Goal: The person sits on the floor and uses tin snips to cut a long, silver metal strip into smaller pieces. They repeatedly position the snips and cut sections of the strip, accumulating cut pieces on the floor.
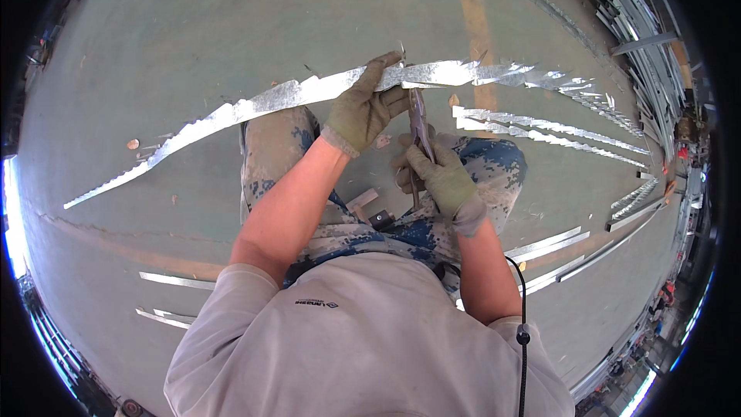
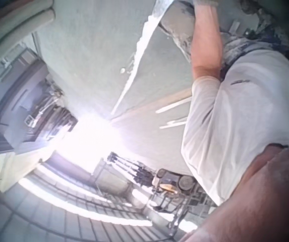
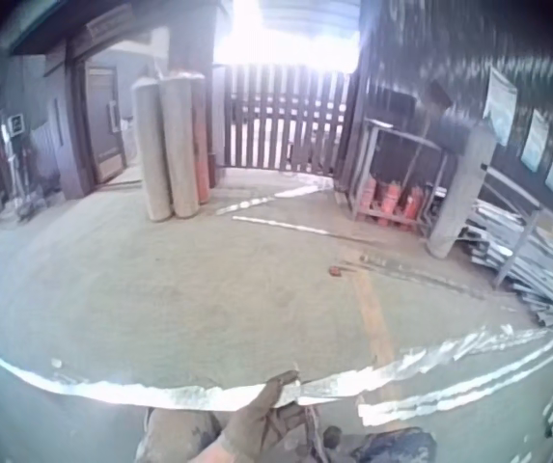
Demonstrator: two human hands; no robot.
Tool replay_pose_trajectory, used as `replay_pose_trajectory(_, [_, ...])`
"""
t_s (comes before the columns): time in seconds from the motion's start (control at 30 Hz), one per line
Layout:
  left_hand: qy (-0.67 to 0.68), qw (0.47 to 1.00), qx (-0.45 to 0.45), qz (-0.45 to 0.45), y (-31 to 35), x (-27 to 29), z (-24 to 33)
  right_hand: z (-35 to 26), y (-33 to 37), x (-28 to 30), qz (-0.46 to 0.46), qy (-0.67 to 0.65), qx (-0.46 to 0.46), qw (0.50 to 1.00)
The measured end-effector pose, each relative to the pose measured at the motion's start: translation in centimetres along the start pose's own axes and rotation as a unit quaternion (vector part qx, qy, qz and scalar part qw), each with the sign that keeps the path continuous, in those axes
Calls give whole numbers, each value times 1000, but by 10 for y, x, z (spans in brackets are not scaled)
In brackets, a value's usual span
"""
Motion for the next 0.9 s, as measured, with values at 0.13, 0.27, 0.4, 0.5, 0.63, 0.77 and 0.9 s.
replay_pose_trajectory(0.13, [9, 1000, -1, -3, 0, 0, 1, 3, -4, 3, 20, 36, 17, 999])
replay_pose_trajectory(0.27, [21, 1000, 0, -5, 0, 1, -1, -3, -5, 2, 39, 62, 30, 997])
replay_pose_trajectory(0.4, [21, 1000, -5, -10, -1, 1, -1, 0, -13, 4, 39, 58, 35, 997])
replay_pose_trajectory(0.5, [25, 1000, -8, -12, -2, 0, -1, 2, -13, 5, 43, 38, 15, 998])
replay_pose_trajectory(0.63, [21, 1000, -13, -14, -2, 2, 1, -1, -5, -7, -22, -123, -36, 992])
replay_pose_trajectory(0.77, [29, 1000, -4, 0, -3, 4, -3, 2, -6, -9, -35, -165, -48, 984])
replay_pose_trajectory(0.9, [4, 1000, -1, 16, -4, 11, -5, -2, -7, -7, 37, -63, -46, 996])
Point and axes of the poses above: each hand's wrist, its own y-axis away from the middle knuckle, its own x-axis out of the back of the hand, z = x × y, the point moved 10 cm from there along -y, towards the middle knuckle, and after that the axes turned 2 degrees about -y, right-handed, at the moved point
